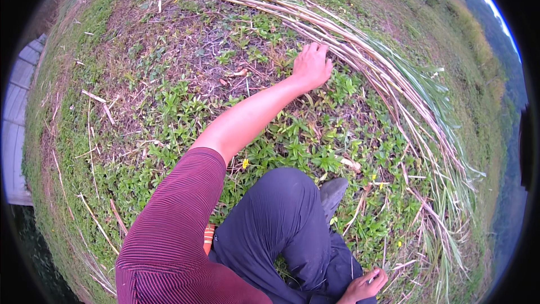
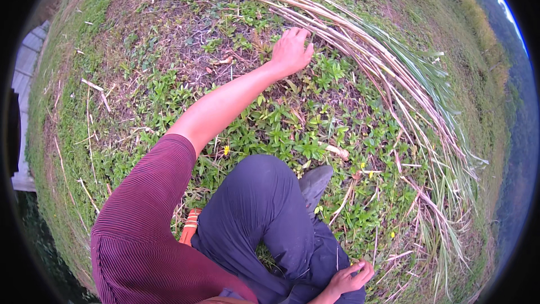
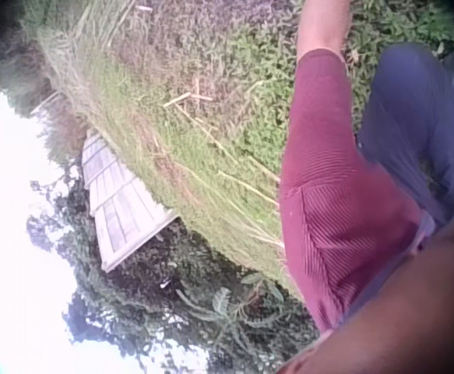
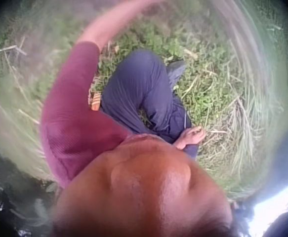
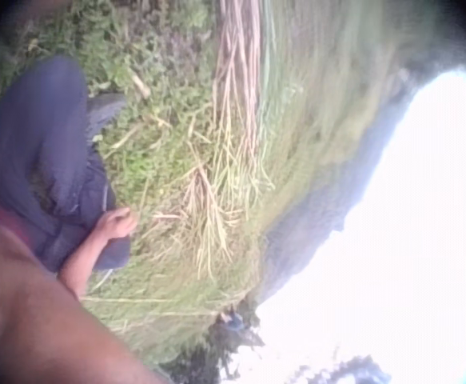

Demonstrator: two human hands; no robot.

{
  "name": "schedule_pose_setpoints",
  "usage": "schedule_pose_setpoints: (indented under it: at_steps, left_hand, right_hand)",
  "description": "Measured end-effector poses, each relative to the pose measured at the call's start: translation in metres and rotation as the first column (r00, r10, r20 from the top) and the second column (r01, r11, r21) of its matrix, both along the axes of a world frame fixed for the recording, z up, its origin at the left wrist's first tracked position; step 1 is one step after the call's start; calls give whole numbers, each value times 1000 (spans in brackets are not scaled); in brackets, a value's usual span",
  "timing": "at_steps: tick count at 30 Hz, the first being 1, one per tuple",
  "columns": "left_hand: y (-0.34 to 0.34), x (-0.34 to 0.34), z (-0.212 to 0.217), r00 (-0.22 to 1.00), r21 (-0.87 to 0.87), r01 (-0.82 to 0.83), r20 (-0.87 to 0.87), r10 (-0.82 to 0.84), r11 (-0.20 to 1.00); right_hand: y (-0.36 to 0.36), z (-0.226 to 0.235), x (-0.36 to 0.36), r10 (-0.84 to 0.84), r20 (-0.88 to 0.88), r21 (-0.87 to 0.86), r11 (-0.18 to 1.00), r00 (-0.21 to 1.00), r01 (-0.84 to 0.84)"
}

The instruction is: The person sits on the ground and uses a machete to strip bark and sharpen a long, thin stick. They repeatedly scrape the stick's surface and rotate it to create a pointed tip, discarding the finished stick and picking up a new one to repeat the process.

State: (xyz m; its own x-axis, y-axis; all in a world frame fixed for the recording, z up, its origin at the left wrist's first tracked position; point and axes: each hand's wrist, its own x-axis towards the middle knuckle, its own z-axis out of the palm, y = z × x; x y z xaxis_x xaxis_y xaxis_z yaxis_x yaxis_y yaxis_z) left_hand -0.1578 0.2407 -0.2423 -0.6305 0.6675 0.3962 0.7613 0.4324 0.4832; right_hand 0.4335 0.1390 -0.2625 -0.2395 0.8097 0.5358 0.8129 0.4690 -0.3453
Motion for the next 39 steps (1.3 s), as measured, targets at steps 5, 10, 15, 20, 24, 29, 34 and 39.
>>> schedule_pose_setpoints:
  at_steps: [5, 10, 15, 20, 24, 29, 34, 39]
  left_hand:
    - [41, -79, -6, 978, -161, -13, -209, -21, 987]
    - [72, -142, -33, 895, -402, -102, -436, -93, 910]
    - [76, -139, -44, 875, -442, -82, -461, -148, 893]
    - [61, -101, -23, 694, -328, 210, -613, -376, 921]
    - [52, -29, 27, 626, -265, 418, -610, -487, 869]
    - [8, 86, 128, 547, -208, 489, -683, -484, 847]
    - [-22, 172, 201, 482, -285, 603, -615, -624, 745]
    - [-120, 176, 236, 718, -421, 374, -433, -545, 827]
  right_hand:
    - [42, 6, -8, -113, 190, -58, 990, 975, 126]
    - [84, -6, -14, -232, 291, -283, 906, 928, 315]
    - [90, -53, 21, -289, 101, -439, 846, 952, 303]
    - [92, -53, 24, -257, 44, -510, 825, 966, 243]
    - [85, -24, 6, -238, 262, -526, 777, 935, 345]
    - [68, -39, 1, -85, 6, -381, 921, 996, 81]
    - [45, 17, -46, 79, -162, -216, 970, 984, -114]
    - [11, 62, -87, 155, -364, -223, 943, 918, -248]
